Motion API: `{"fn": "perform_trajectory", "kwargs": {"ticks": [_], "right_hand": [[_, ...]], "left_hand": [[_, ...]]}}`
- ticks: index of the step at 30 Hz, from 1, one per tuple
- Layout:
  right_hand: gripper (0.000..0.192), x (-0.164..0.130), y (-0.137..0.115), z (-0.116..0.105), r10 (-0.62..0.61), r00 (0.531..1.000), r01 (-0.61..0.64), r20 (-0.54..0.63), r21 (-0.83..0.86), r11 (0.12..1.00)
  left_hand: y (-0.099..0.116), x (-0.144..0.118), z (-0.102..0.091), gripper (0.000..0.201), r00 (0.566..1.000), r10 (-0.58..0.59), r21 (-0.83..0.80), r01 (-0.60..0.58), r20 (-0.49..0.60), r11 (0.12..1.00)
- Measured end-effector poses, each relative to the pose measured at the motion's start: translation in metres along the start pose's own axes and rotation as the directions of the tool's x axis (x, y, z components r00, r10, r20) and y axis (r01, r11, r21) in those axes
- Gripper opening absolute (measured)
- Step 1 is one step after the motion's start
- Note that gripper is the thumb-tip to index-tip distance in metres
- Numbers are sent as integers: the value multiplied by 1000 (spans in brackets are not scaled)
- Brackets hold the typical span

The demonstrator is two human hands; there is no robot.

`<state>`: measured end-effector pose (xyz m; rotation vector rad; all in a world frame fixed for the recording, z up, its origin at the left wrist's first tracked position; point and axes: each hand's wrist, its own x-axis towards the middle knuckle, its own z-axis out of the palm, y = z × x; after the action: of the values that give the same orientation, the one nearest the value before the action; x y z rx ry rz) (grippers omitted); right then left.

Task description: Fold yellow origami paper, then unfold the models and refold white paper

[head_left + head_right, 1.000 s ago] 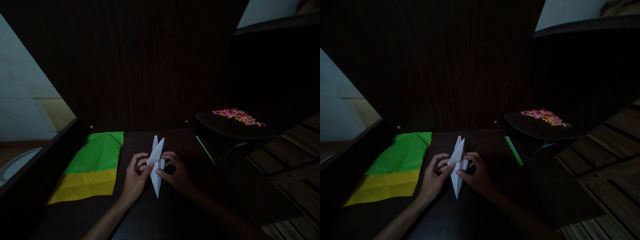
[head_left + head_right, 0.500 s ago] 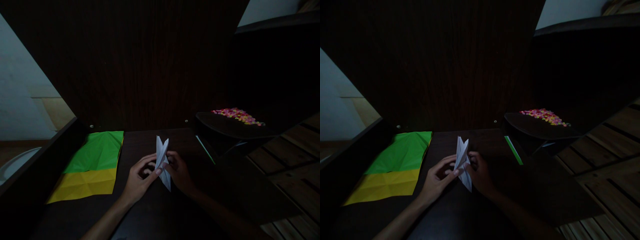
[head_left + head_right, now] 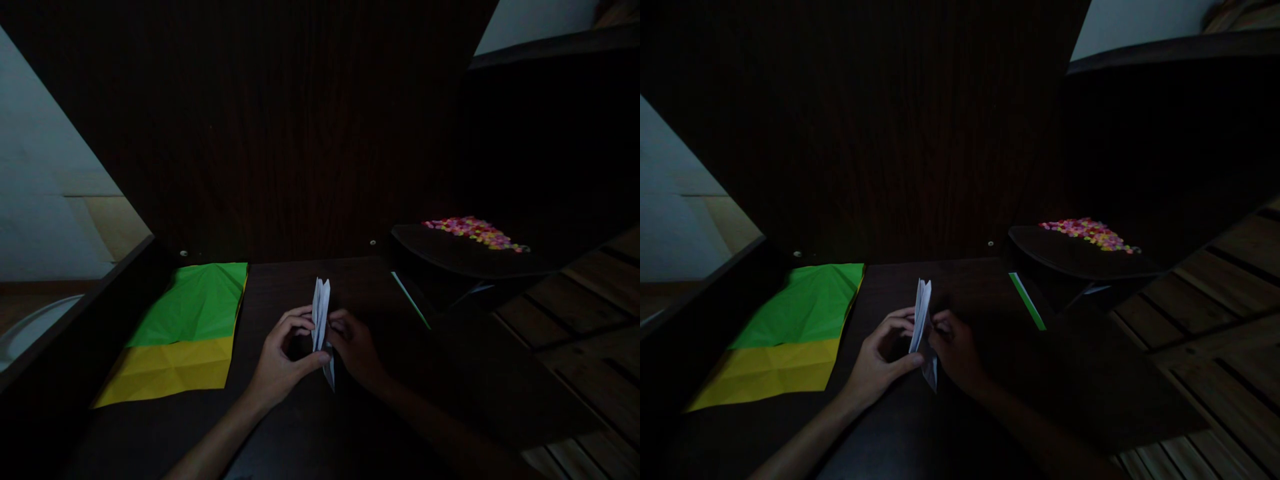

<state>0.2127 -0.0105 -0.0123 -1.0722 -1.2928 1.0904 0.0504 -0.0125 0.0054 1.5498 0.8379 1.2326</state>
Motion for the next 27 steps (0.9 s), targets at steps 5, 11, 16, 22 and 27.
{"fn": "perform_trajectory", "kwargs": {"ticks": [5,11,16,22,27], "right_hand": [[6,2,-2,-2,-3,1000,1,-30,-54,999],[21,2,-5,0,52,998,-51,-21,23,998],[20,1,-7,3,118,993,-117,-17,63,991],[22,2,-6,3,274,960,-261,-63,162,952],[28,4,1,0,364,922,-325,-133,249,912]], "left_hand": [[-3,-1,-2,41,999,52,111,-52,6,992],[-6,-6,0,52,994,103,284,-86,-45,955],[-7,-11,3,67,974,210,438,-153,-85,886],[-9,-15,7,77,936,311,414,-221,-165,883],[2,-16,-2,77,948,312,285,-318,67,904]]}}
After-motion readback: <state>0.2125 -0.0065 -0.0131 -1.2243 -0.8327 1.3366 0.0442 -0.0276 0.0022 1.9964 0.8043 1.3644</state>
